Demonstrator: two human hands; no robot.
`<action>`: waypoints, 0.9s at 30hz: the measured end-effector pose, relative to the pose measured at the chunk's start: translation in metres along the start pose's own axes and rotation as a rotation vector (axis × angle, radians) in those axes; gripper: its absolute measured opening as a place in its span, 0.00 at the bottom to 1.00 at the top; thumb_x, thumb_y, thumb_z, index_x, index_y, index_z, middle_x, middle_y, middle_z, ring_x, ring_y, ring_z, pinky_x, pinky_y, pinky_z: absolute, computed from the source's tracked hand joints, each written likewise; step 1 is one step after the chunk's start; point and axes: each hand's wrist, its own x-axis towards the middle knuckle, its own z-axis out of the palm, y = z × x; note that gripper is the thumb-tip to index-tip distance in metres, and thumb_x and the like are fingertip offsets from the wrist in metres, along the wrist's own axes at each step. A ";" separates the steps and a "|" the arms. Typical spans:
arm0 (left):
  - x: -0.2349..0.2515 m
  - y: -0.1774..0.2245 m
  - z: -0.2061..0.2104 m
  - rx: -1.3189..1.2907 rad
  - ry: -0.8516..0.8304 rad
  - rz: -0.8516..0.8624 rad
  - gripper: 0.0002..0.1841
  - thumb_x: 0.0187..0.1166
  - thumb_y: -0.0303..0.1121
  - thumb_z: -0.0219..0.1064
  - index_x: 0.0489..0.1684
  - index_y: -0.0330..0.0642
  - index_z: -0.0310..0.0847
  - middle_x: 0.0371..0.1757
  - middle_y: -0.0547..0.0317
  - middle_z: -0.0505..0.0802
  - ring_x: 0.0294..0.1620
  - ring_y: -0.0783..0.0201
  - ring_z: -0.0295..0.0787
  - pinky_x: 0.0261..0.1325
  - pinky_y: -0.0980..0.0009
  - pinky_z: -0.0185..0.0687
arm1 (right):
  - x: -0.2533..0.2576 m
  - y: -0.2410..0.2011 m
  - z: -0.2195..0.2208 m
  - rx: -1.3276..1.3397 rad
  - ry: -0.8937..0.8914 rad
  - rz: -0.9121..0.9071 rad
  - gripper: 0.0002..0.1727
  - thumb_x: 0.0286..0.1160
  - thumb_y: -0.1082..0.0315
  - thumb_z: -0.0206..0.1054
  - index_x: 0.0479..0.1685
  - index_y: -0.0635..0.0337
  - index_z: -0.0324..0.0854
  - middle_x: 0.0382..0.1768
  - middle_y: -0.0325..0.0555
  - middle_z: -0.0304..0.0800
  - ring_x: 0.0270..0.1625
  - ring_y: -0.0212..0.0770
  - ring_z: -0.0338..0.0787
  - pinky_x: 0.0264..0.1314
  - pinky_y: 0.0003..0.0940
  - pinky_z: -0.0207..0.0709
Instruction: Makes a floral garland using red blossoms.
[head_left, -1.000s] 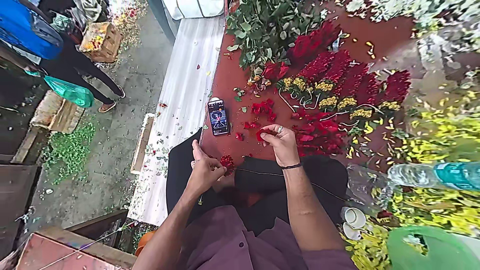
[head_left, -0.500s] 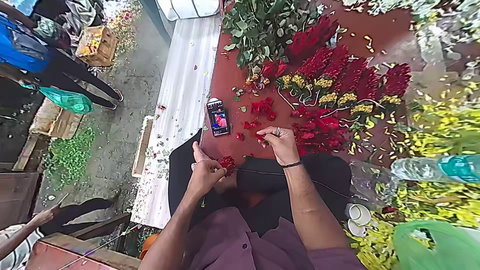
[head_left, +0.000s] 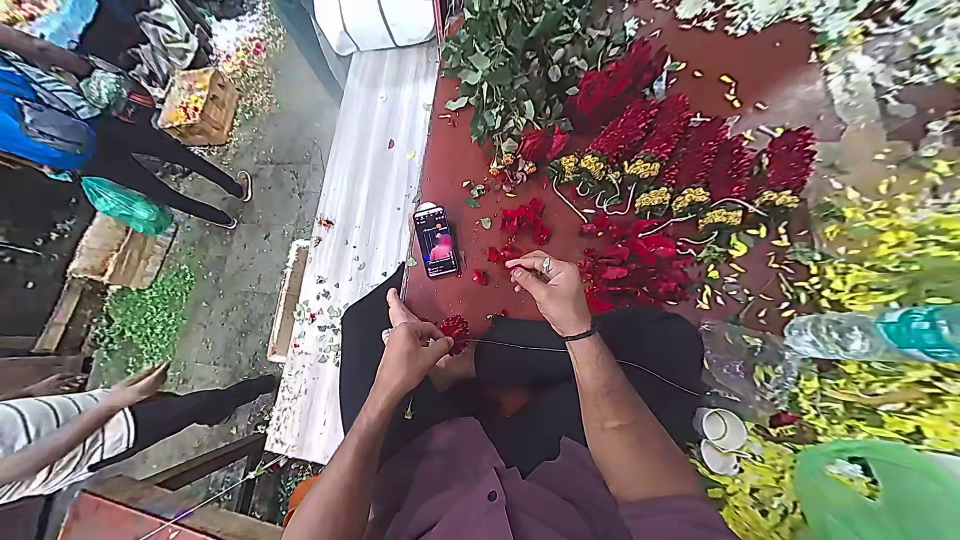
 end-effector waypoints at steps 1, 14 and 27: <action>0.000 0.001 0.000 0.000 0.004 0.001 0.12 0.76 0.45 0.73 0.32 0.49 0.94 0.24 0.68 0.91 0.24 0.72 0.84 0.32 0.66 0.82 | 0.000 -0.001 0.001 -0.002 0.004 -0.003 0.08 0.79 0.74 0.68 0.50 0.61 0.91 0.53 0.44 0.93 0.38 0.36 0.92 0.41 0.33 0.90; 0.004 0.013 0.001 -0.047 0.025 -0.038 0.12 0.74 0.44 0.75 0.34 0.45 0.94 0.32 0.62 0.95 0.34 0.67 0.92 0.46 0.58 0.90 | -0.005 -0.014 0.005 0.038 -0.019 0.054 0.29 0.53 0.77 0.83 0.61 0.57 0.81 0.45 0.43 0.93 0.42 0.40 0.93 0.43 0.42 0.92; 0.010 0.008 -0.005 -0.102 0.086 0.035 0.13 0.72 0.43 0.77 0.28 0.42 0.92 0.27 0.58 0.93 0.31 0.62 0.90 0.41 0.52 0.87 | -0.010 -0.029 0.011 0.146 -0.251 0.089 0.25 0.53 0.72 0.83 0.54 0.58 0.81 0.39 0.39 0.95 0.37 0.41 0.96 0.40 0.40 0.95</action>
